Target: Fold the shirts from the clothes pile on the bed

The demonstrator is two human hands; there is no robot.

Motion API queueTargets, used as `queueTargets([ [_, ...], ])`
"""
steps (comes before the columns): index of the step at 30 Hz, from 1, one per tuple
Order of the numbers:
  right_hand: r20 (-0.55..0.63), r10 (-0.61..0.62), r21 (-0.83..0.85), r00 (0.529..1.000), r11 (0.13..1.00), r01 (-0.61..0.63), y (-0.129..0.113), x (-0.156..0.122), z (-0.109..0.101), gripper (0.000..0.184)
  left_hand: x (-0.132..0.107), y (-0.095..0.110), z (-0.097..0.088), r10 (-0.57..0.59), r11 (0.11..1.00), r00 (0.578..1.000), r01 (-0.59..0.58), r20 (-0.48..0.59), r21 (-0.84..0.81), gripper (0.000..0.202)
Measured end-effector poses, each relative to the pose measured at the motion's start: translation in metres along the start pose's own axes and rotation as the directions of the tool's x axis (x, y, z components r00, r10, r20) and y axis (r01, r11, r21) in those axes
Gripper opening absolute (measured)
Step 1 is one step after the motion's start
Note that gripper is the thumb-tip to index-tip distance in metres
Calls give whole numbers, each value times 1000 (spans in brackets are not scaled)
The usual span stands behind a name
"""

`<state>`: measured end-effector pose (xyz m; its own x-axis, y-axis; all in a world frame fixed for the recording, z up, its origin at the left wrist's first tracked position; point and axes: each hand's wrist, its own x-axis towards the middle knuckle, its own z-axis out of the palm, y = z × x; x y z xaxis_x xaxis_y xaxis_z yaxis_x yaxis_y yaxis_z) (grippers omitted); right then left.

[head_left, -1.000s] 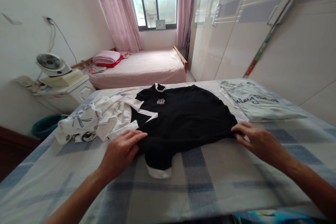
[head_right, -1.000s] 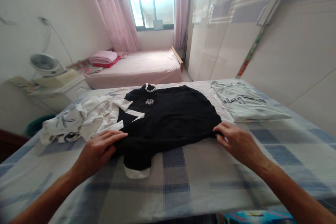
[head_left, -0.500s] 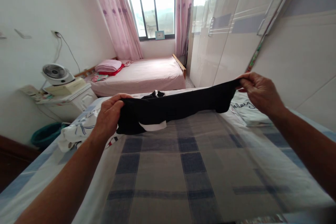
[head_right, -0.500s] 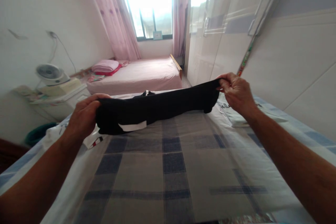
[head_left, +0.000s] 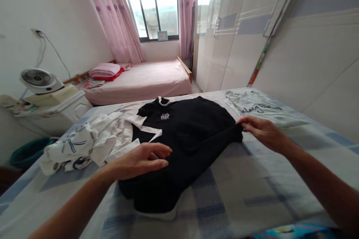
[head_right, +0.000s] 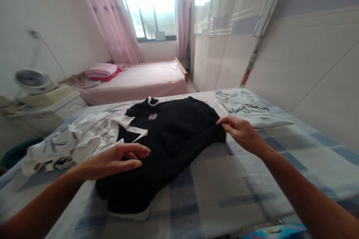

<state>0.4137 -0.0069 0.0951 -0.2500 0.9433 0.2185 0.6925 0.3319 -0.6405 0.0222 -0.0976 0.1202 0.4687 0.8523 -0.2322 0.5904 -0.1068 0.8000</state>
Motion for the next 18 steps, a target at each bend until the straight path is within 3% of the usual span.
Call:
queueTargets([
  [2,-101,-50,-34,994,998,47,-26,13,21,24,39,10,16,33,999,995,-32,-89,12,53],
  [4,-34,-204,8,978,979,204,-53,21,41,23,77,17,34,88,995,987,-92,-135,-24,58],
  [6,68,-370,97,927,927,363,-70,22,56,24,108,18,51,114,991,972,-126,-205,-51,38],
  [7,67,-388,110,919,919,380,-71,21,59,24,118,16,57,104,990,968,-122,-229,-66,31],
  [8,30,-350,87,936,934,347,-66,19,61,23,125,13,61,88,990,967,-112,-240,-87,28],
  [10,-63,-146,-17,987,989,145,-43,17,57,20,127,3,63,55,985,973,-89,-225,-145,25],
  [13,-35,168,-113,985,979,-171,3,19,46,28,117,-10,60,39,971,979,-84,-200,-224,24],
  [15,-7,201,-121,979,972,-201,22,25,44,26,110,-15,59,58,971,979,-101,-197,-217,26],
  [18,-54,32,-142,998,989,-40,21,35,52,27,106,-16,61,153,981,974,-170,-165,-95,29],
])
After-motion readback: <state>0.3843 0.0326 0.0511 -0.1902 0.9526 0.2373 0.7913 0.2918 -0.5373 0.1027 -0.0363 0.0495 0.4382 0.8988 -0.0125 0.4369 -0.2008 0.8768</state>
